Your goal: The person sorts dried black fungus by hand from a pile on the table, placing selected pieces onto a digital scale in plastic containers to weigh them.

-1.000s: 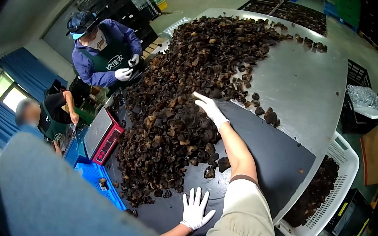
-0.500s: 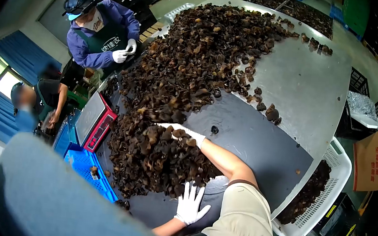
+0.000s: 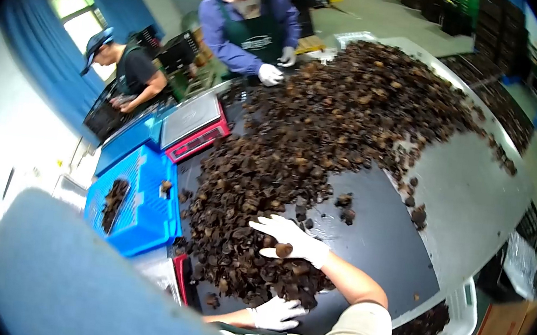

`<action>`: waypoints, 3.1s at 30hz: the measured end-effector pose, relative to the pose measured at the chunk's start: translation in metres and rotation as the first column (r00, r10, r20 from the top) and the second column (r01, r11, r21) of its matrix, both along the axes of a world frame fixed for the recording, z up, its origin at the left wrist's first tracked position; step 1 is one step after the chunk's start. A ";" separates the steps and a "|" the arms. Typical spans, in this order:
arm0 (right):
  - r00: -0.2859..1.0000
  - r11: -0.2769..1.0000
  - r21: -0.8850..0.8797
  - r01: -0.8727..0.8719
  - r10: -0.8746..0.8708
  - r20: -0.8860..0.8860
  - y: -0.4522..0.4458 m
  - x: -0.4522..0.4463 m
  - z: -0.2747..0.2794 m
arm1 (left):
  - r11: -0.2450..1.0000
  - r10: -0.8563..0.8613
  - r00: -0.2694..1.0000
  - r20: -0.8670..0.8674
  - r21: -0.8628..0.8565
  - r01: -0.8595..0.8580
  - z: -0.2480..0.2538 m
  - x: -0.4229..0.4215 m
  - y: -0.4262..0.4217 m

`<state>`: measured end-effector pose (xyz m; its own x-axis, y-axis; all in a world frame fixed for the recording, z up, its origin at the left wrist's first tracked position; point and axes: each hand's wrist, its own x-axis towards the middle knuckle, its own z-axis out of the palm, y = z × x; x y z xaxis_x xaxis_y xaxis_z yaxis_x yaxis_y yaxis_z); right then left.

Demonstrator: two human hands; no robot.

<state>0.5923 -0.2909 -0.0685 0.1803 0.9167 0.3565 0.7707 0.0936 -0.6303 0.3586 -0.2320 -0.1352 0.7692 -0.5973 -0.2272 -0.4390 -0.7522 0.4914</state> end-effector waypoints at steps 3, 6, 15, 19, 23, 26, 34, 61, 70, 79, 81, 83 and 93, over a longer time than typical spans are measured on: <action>0.970 0.955 0.291 0.057 0.017 -0.244 -0.025 0.018 0.029 | 0.892 -0.058 0.824 -0.563 -0.400 -0.211 0.087 0.025 0.030; 0.832 0.756 0.353 0.552 -0.528 -0.171 -0.055 0.073 -0.024 | 0.688 0.451 0.679 -0.579 -0.259 -0.678 0.176 0.058 0.083; 0.454 0.332 0.499 0.801 -0.879 -0.144 -0.041 0.198 -0.122 | -0.399 0.917 -0.396 0.047 0.143 -0.906 -0.046 0.072 0.345; 0.631 0.559 0.319 0.765 -0.751 -0.196 0.028 0.172 -0.104 | -0.372 0.919 -0.386 -0.077 0.149 -0.916 -0.083 0.086 0.354; 0.873 0.896 0.198 0.396 -0.301 -0.383 0.066 0.125 -0.090 | -0.304 0.953 -0.304 0.002 0.057 -0.951 -0.059 0.118 0.340; 0.951 0.947 0.200 0.251 -0.204 -0.231 0.066 0.074 -0.060 | -0.186 0.977 -0.192 0.093 -0.070 -0.980 -0.030 0.140 0.320; 0.850 0.825 -0.248 0.508 -0.432 0.303 0.024 -0.003 0.031 | 0.439 0.867 0.237 0.437 -0.449 -0.778 0.107 0.129 0.182; 0.499 0.456 -0.260 0.851 -0.857 0.128 -0.191 -0.332 -0.011 | 0.874 0.434 0.811 0.391 0.037 -0.485 -0.019 -0.205 0.020; 0.605 0.550 -0.258 0.794 -0.751 0.264 -0.194 -0.379 -0.002 | 0.820 0.501 0.788 0.358 0.096 -0.565 0.008 -0.220 0.016; 0.397 0.364 -0.200 0.909 -0.905 0.155 -0.156 -0.301 -0.043 | 0.822 0.467 0.828 0.311 0.193 -0.536 -0.021 -0.232 0.020; 0.372 0.345 -0.251 0.904 -0.926 0.067 -0.141 -0.279 -0.055 | 0.828 0.472 0.841 0.265 0.194 -0.526 -0.016 -0.230 0.022; 0.387 0.302 -0.295 0.906 -0.873 0.295 -0.138 -0.266 -0.074 | 0.833 0.470 0.844 0.257 0.188 -0.521 -0.004 -0.228 0.025; -0.201 -0.024 -0.249 0.968 -0.665 -0.719 -0.258 -0.282 -0.067 | 0.838 0.416 0.893 0.173 0.309 -0.451 0.005 -0.215 0.027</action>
